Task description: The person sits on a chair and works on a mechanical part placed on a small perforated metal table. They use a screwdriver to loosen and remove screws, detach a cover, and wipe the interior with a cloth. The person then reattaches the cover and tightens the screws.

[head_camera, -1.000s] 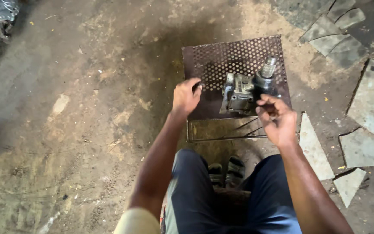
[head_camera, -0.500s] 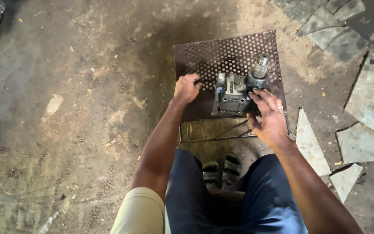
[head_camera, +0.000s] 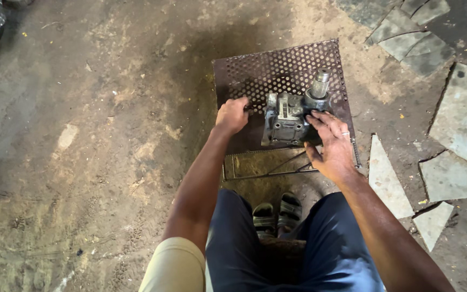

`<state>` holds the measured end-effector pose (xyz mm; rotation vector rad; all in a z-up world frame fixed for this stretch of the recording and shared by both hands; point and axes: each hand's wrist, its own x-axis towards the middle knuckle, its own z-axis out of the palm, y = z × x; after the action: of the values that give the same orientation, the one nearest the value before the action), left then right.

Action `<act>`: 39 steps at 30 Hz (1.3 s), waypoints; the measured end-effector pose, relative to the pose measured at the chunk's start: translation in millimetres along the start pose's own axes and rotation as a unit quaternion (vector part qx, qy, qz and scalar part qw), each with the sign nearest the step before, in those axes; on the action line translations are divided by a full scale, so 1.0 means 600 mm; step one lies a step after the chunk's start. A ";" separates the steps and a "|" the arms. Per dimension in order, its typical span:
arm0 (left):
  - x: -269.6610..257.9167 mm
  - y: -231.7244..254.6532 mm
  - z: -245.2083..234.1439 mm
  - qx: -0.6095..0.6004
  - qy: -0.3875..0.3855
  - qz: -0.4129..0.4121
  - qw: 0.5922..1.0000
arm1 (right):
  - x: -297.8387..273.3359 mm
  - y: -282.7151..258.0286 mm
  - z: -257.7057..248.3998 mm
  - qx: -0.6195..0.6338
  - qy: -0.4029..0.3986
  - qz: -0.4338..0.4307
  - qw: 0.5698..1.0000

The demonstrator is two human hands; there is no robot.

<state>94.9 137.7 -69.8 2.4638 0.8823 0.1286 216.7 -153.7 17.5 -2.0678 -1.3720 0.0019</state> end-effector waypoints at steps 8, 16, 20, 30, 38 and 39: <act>0.014 0.004 0.018 0.023 0.001 -0.013 1.000 | 0.002 0.000 0.002 -0.003 0.007 -0.005 1.000; 0.015 0.008 0.038 0.013 0.058 -0.020 0.998 | 0.002 -0.001 0.000 0.000 0.002 -0.009 1.000; 0.016 0.016 0.029 0.012 0.032 -0.048 0.998 | 0.000 -0.003 0.000 0.001 0.004 -0.007 1.000; -0.085 0.047 0.027 -0.186 0.261 -0.029 0.947 | -0.002 0.000 -0.008 0.028 0.011 -0.023 0.999; -0.244 0.188 0.061 -0.188 0.327 0.043 0.925 | -0.012 0.006 -0.010 0.028 0.011 -0.043 0.999; -0.247 0.195 0.058 -0.164 0.318 0.038 0.933 | -0.012 0.007 -0.009 0.033 0.007 -0.044 0.998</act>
<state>53.9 -45.2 -29.4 2.1470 0.9176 1.0606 218.9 -163.5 17.3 -1.9490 -1.4344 -0.0057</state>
